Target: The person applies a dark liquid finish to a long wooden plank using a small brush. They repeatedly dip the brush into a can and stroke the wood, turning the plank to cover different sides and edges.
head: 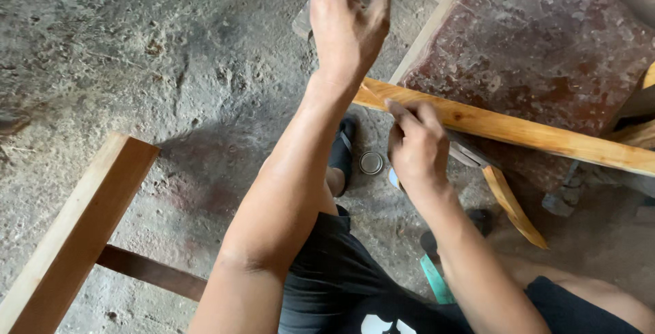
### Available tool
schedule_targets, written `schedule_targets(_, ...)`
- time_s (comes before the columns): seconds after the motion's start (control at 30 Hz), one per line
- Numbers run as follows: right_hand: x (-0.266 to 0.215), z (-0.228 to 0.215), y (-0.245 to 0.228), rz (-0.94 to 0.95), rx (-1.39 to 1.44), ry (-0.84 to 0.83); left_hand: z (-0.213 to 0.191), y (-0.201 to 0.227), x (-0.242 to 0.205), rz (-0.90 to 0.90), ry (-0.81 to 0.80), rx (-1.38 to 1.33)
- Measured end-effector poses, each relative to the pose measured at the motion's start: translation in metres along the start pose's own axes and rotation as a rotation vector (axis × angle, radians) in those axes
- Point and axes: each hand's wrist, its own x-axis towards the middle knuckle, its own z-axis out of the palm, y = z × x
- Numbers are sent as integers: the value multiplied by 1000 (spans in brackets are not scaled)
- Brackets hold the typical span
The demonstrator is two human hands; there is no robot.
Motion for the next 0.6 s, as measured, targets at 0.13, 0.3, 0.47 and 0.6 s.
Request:
schedule_targets(0.13, -4, 8, 0, -63, -40, -13, 2, -3, -2, 4, -23, 12)
schedule_targets(0.3, -6, 12, 4, 73, 42, -55, 6, -4, -4, 21, -17, 33)
schedule_targets(0.47, -6, 22, 6, 68, 114, -56, 10, -1, -4, 5, -43, 40)
schedule_targets(0.6, -11, 23, 7, 85, 121, -69, 10, 1, -7, 15, -69, 48)
